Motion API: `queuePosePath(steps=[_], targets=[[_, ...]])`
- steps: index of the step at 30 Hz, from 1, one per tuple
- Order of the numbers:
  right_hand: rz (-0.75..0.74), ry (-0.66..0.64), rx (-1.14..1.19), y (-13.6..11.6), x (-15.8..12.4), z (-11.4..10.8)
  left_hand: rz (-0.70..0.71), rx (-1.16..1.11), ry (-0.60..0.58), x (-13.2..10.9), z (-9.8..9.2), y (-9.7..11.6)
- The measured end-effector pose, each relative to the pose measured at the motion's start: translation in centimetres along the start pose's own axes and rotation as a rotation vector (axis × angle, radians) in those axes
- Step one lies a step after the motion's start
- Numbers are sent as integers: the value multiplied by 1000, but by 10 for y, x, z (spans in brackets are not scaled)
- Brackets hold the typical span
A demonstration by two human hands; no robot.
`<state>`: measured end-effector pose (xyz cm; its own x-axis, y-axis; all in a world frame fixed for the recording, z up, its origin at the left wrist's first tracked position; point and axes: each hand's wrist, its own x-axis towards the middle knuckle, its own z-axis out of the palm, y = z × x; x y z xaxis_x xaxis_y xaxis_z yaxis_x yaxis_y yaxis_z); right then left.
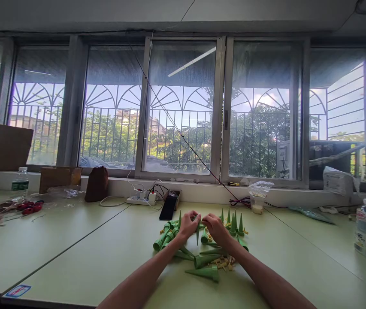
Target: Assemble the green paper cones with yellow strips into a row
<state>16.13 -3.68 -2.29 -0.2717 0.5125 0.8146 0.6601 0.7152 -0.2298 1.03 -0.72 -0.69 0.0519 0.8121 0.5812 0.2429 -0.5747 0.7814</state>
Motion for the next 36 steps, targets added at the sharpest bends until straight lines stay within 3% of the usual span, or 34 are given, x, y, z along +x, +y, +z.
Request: queuePosePath(steps=[17, 28, 36], targets=[[2, 78, -71, 18, -2, 8, -24, -145, -89, -5, 3, 4], [-7, 31, -8, 1, 0, -2, -23, -44, 10, -4, 4, 10], [135, -94, -89, -2, 0, -4, 75, 95, -5, -2, 4, 1]])
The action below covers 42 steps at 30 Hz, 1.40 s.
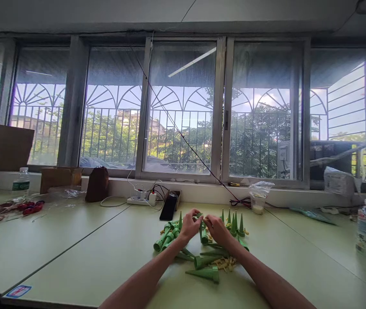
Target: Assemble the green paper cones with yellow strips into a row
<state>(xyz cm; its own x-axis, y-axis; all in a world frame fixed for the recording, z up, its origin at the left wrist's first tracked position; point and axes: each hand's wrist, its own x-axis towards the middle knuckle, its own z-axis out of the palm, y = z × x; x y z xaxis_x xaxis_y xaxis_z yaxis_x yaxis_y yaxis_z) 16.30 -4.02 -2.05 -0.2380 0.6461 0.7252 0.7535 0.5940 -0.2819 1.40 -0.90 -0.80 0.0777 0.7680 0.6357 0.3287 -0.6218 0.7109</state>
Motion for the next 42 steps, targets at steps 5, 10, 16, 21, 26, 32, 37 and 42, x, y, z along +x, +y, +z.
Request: queuePosePath(steps=[5, 10, 16, 21, 26, 32, 37, 42], targets=[[18, -52, -47, 2, -1, 0, 25, 43, -20, -2, -2, 6], [12, -59, -61, 6, -2, 1, 65, 36, -44, -6, -4, 13], [29, -74, -70, 9, -3, 2, 101, 66, -62, -9, -3, 13], [22, -60, -57, 11, -3, 4, 114, 61, -59, -10, -4, 15], [2, -56, -53, 12, -3, 5, 88, -33, -114, -11, -4, 15], [22, -61, -91, 10, -3, 3, -40, -219, -66, -6, -1, 11], [37, -60, -107, 10, -3, 4, -139, -372, -77, -1, -1, 9], [27, -69, -120, 11, -3, 5, -196, -451, -76, 0, 0, 11]])
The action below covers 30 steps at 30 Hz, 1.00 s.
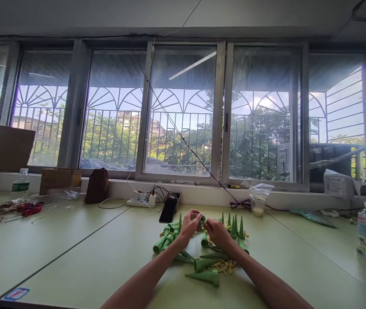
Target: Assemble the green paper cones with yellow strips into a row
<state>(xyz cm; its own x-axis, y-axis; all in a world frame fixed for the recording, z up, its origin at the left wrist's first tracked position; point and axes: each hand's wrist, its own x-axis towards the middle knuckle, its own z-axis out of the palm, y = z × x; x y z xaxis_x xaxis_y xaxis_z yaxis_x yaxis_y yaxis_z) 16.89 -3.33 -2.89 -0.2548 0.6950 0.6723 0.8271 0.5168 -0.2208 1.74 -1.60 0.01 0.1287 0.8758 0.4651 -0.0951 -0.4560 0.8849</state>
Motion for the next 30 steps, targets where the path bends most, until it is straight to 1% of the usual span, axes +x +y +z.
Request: queuePosePath(steps=[5, 11, 15, 23, 30], targets=[[-34, 3, 7, -3, -1, -1, -42, 0, 12, 1, -1, 2], [-58, -27, -8, -6, -2, -2, -100, -56, 30, 4, -2, 0], [-81, -4, -6, -7, -3, -3, -148, -88, 28, 2, -2, 0], [-58, 6, -34, -1, -2, -1, -248, -123, 33, -3, -1, 1], [-24, 2, -68, -1, -2, -4, -248, -189, 30, 0, -1, -3]])
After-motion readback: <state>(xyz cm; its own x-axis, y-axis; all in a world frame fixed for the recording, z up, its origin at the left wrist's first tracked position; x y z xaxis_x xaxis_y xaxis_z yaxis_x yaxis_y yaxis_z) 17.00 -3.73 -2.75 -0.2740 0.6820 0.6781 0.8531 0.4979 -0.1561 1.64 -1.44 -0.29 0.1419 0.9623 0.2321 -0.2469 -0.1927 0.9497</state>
